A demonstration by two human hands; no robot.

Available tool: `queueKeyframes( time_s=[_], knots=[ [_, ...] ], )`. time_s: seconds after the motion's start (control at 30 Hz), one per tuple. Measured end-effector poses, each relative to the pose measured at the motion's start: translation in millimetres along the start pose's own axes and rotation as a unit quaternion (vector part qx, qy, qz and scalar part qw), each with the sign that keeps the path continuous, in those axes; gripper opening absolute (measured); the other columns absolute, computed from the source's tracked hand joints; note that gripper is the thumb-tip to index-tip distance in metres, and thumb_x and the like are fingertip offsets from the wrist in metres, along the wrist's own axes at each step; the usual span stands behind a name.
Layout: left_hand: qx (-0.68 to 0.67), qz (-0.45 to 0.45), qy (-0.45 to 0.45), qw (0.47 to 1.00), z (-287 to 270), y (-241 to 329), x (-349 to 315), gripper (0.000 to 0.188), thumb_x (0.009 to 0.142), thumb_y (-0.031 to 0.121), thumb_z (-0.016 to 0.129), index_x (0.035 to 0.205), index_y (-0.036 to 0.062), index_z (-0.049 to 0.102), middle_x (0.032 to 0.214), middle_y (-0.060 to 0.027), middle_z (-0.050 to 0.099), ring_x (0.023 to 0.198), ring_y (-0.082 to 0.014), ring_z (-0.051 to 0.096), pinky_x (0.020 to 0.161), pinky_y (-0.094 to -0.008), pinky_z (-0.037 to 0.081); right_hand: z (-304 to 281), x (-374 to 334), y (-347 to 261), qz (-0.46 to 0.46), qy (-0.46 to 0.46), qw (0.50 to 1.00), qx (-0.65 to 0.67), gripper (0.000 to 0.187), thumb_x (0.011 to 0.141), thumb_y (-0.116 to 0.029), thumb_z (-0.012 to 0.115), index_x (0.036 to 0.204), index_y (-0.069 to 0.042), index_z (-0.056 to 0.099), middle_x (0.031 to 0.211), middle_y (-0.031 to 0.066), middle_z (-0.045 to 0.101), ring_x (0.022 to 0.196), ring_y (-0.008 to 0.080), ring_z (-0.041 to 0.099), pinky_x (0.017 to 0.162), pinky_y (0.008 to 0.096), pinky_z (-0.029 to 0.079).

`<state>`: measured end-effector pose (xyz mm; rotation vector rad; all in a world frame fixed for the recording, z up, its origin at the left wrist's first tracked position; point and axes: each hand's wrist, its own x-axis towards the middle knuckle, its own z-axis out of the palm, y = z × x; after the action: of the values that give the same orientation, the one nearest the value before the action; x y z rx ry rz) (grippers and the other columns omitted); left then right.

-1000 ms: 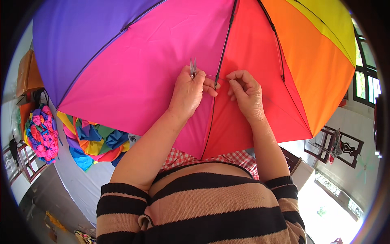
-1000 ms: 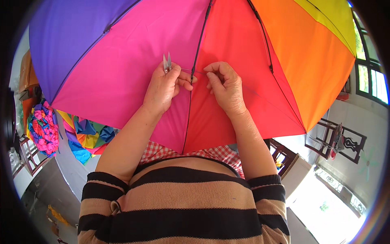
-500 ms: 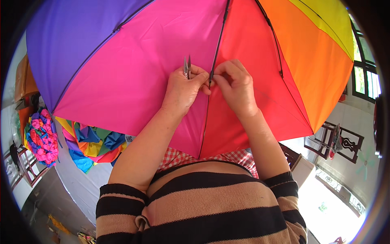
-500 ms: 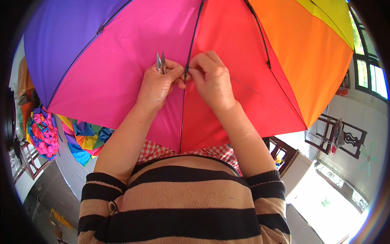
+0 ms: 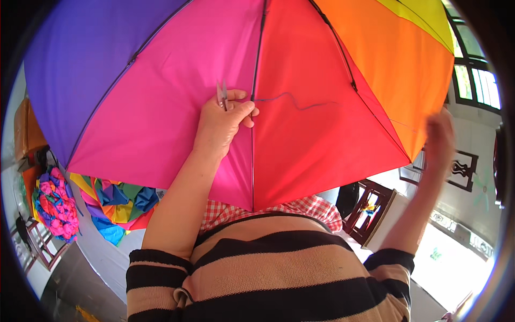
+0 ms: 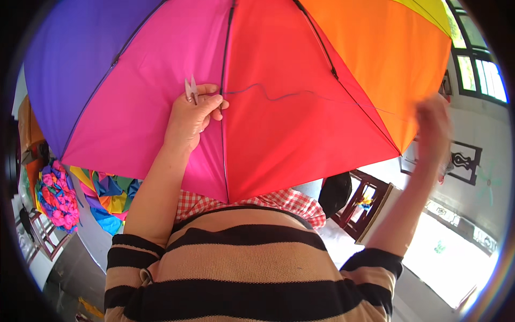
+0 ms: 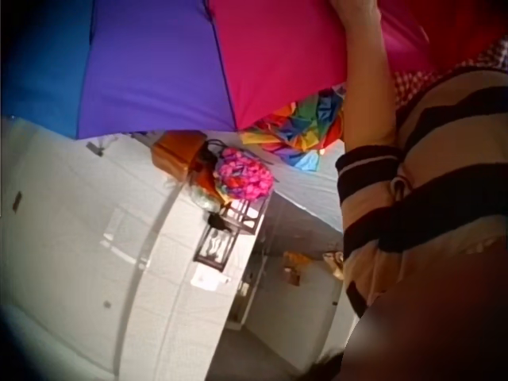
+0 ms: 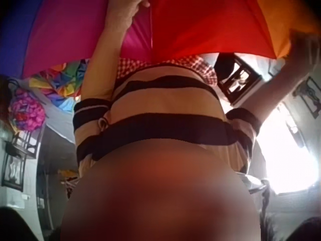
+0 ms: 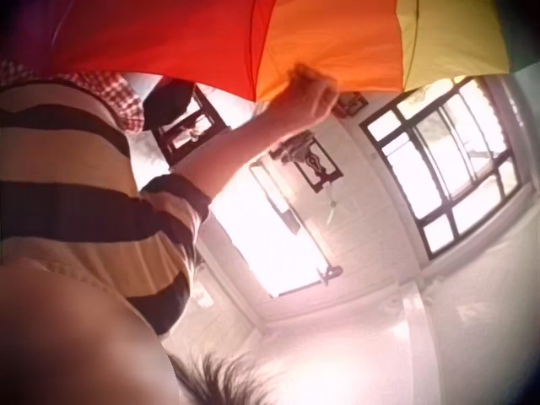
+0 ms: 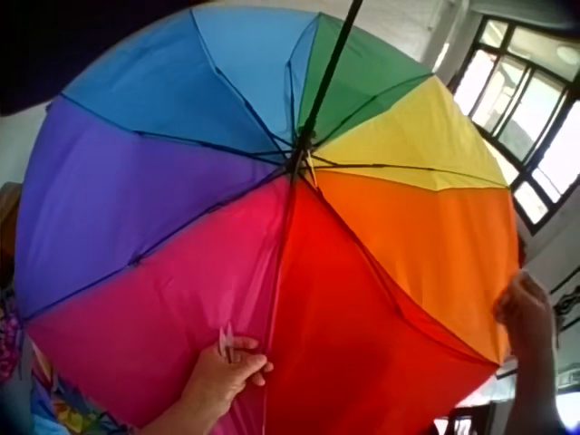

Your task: Sewing the fabric panels of a large rainbow umbrella onto its frame using a needle and thread.

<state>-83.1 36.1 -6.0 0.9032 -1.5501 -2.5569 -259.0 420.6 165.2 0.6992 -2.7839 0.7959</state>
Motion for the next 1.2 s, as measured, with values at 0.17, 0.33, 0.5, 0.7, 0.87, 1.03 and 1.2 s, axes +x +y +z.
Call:
queueKeyframes(
  time_s=[0.17,0.33,0.5,0.7,0.87,1.03,1.2],
  knots=[
    [-0.072,-0.034,-0.031,0.996,-4,4,2,0.032,0.085,0.003,0.066,0.112,-0.0082,0.052,0.076,-0.0102,0.066,0.064,-0.0136,0.063,0.061,-0.024,0.05,185,9,-138,-0.042,-0.192,0.968,0.154,0.009,0.084,-0.01,0.065,0.083,-0.002,0.061,0.074,0.0036,0.06,0.071,0.0124,0.061,0.064,0.029,0.048],
    [-0.052,0.002,-0.004,0.999,-5,-4,2,0.031,0.086,0.008,0.066,0.113,-0.0049,0.055,0.082,-0.0131,0.069,0.057,-0.0079,0.06,0.039,-0.0144,0.031,169,36,-129,0.207,-0.12,0.884,0.402,0.006,0.09,-0.007,0.056,0.086,-0.005,0.06,0.08,0.0026,0.06,0.074,0.0136,0.059,0.066,0.0269,0.049],
    [0.019,-0.012,0.008,1.0,6,4,-1,0.033,0.086,0.007,0.067,0.113,-0.0068,0.054,0.081,-0.0124,0.068,0.058,-0.0089,0.06,0.045,-0.0167,0.037,-86,36,105,0.166,0.239,0.792,0.536,0.025,0.094,-0.002,0.045,0.109,0.014,0.057,0.116,0.0229,0.06,0.118,0.0313,0.055,0.105,0.0399,0.042],
    [0.0,-0.003,0.018,1.0,4,1,1,0.029,0.088,0.009,0.064,0.112,-0.0056,0.055,0.082,-0.0126,0.068,0.056,-0.0072,0.059,0.039,-0.0145,0.031,10,3,-4,0.121,0.196,0.964,0.133,0.01,0.091,-0.009,0.058,0.096,-0.001,0.063,0.087,0.006,0.062,0.079,0.0156,0.061,0.078,0.0288,0.051],
    [-0.034,-0.011,0.002,0.999,-6,0,1,0.024,0.092,0.009,0.059,0.111,-0.0052,0.057,0.083,-0.0134,0.068,0.056,-0.0083,0.06,0.038,-0.0146,0.031,170,10,-138,-0.051,-0.167,0.974,0.141,0.006,0.08,-0.004,0.064,0.085,-0.003,0.061,0.081,0.0103,0.062,0.072,0.0228,0.062,0.067,0.0337,0.049],
    [-0.04,-0.02,-0.012,0.999,2,2,2,0.02,0.092,0.007,0.058,0.107,-0.0057,0.059,0.079,-0.0119,0.067,0.059,-0.0135,0.061,0.053,-0.0218,0.047,243,8,-152,-0.084,-0.118,0.984,0.106,0.008,0.077,0.002,0.064,0.082,-0.001,0.058,0.074,0.0106,0.058,0.066,0.0219,0.06,0.061,0.032,0.049],
    [-0.041,-0.016,0.007,0.999,3,3,-1,0.019,0.092,0.007,0.057,0.107,-0.0057,0.06,0.079,-0.0117,0.066,0.059,-0.0139,0.061,0.052,-0.0213,0.045,253,-14,-152,-0.048,-0.12,0.983,0.129,0.009,0.077,0.002,0.064,0.082,-0.001,0.058,0.075,0.0113,0.058,0.065,0.0232,0.062,0.058,0.0336,0.05]
  ],
)
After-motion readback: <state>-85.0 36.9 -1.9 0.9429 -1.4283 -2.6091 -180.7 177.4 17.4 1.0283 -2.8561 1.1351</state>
